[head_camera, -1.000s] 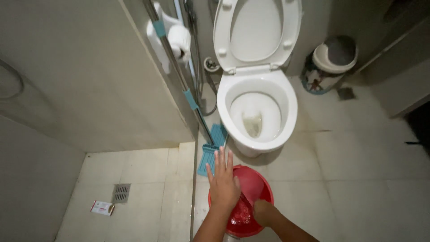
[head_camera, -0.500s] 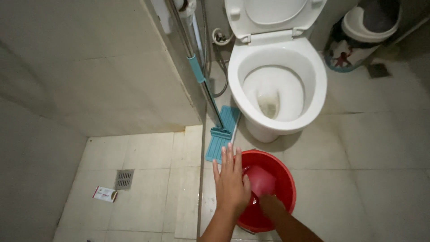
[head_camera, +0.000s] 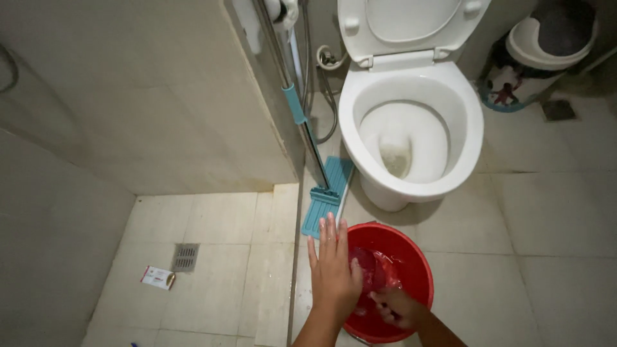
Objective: The person uses a handheld bidet sprayer to rinse the toilet bowl and then pours water from a red bucket into the bowl using a red scoop. Finally, they apply a cleaning liquid from a white bottle into the toilet bowl.
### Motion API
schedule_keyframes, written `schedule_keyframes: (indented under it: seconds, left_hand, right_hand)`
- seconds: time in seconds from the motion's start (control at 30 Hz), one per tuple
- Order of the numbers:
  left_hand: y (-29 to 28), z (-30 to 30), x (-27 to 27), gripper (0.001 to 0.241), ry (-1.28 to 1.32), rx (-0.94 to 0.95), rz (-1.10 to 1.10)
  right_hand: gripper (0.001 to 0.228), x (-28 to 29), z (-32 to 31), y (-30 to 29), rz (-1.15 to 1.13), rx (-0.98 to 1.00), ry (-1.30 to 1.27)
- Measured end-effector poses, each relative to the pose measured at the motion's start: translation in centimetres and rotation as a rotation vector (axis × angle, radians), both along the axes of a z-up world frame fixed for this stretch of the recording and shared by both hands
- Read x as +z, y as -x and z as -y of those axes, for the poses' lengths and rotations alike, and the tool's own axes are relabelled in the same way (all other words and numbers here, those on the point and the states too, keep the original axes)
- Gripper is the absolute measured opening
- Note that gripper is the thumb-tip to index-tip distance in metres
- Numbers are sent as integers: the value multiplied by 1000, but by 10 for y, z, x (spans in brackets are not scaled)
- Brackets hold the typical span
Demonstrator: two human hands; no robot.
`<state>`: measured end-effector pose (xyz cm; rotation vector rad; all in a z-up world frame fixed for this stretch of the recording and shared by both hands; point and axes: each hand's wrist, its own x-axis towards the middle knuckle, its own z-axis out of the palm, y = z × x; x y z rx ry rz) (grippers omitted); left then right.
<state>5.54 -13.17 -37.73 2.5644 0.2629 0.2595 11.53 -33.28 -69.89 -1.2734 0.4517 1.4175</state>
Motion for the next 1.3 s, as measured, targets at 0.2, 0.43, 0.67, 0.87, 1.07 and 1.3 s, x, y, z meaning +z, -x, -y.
schedule_keyframes:
  seconds: [0.2,0.43,0.67,0.87,1.07,1.3]
  left_hand:
    - [-1,9,42,83,-3,31,-49]
    - [-9,25,117,81,67,32,-145]
    - [-32,45,200,78,99,26,-193]
    - [-44,66,234,80,91,18,-192]
    - [-45,71,252,81,65,6,-113]
    - [-52,74,272,83,73,41,-165]
  right_hand:
    - [14,72,36,19,-109,-114,-194]
    - [34,59,107,32,-101,-215,-340]
    - [48,160,149,11,-184,-526,-157]
    - [27,436,114,-31,199,-404,-182]
    - [25,454,87,-108,493,-358,48]
    - [23,499,74,-151,874,-151,486]
